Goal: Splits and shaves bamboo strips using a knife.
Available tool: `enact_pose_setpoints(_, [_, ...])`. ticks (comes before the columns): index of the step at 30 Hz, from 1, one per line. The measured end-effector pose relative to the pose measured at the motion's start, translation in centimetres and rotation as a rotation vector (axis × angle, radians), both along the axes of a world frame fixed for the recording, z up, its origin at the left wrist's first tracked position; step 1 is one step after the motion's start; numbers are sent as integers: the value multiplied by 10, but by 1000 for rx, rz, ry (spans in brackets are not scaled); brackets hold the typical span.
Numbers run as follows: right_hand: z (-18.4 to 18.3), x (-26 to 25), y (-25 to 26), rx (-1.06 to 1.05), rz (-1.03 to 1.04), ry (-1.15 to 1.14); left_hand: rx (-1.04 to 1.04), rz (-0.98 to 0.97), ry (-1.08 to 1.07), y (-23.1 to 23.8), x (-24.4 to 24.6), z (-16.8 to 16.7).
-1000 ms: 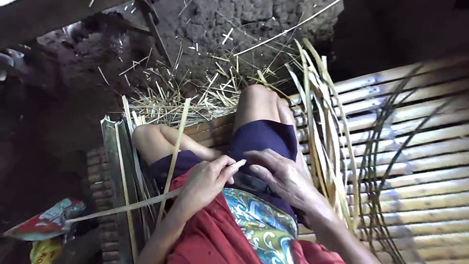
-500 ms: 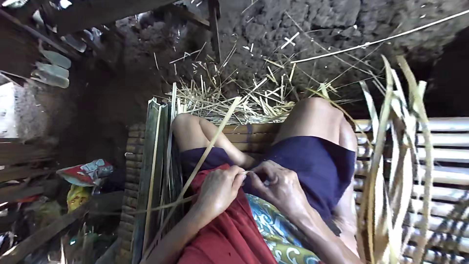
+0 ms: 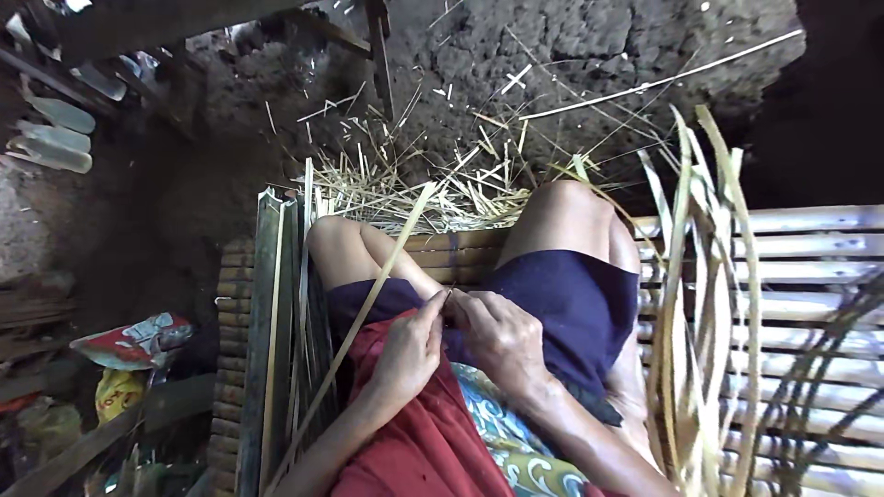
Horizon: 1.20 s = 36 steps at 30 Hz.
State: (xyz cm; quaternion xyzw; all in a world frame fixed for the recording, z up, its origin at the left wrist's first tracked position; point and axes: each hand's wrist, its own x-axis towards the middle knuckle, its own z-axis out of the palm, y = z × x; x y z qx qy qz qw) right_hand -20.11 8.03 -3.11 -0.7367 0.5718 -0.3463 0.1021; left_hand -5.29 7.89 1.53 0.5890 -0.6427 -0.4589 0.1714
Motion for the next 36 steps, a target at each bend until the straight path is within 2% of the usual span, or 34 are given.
enact_pose_setpoints(3, [23, -28, 0, 461, 123, -452, -339, -35, 52, 4, 9, -8])
enact_pose_setpoints(5, [29, -42, 1, 819, 270, -844, -513, -131, 86, 5, 10, -10])
enact_pose_setpoints(7, [27, -46, 3, 1050, 426, -1239, -634, -232, 86, 6, 9, -9])
enact_pose_setpoints(9, [27, -48, 7, 1140, 565, -1478, -641, -308, 153, 3, 12, -1])
enact_pose_setpoints(12, [34, -51, 12, 1092, 838, -1626, -463, -411, 537, -20, 18, 19])
enact_pose_setpoints(14, [48, -43, 10, 988, 923, -1650, -332, -309, 788, -32, 1, 23])
enact_pose_setpoints(16, [59, -32, 5, 857, 823, -1653, -181, -131, 962, -33, -25, 22])
enact_pose_setpoints(19, [60, -21, -2, 649, 640, -1597, -62, 129, 1087, -30, -51, 22])
enact_pose_setpoints(23, [53, -13, -1, 561, 535, -1533, 11, 282, 1192, -31, -56, 17])
enact_pose_setpoints(26, [48, -14, 7, 513, 570, -1417, 151, 415, 1338, -31, -53, 11])
enact_pose_setpoints(28, [52, -22, 19, 465, 645, -1306, 212, 576, 1488, -41, -47, 5])
enact_pose_setpoints(30, [61, -33, 28, 443, 718, -1214, 248, 717, 1537, -48, -39, -1])
enact_pose_setpoints(31, [63, -37, 30, 444, 720, -1164, 284, 757, 1531, -50, -37, -1])
enact_pose_setpoints(33, [60, -40, 25, 482, 572, -1049, 368, 766, 1464, -50, -42, 4])
enact_pose_setpoints(36, [50, -35, 1, 461, 395, -957, 469, 557, 1322, -50, -52, 10])
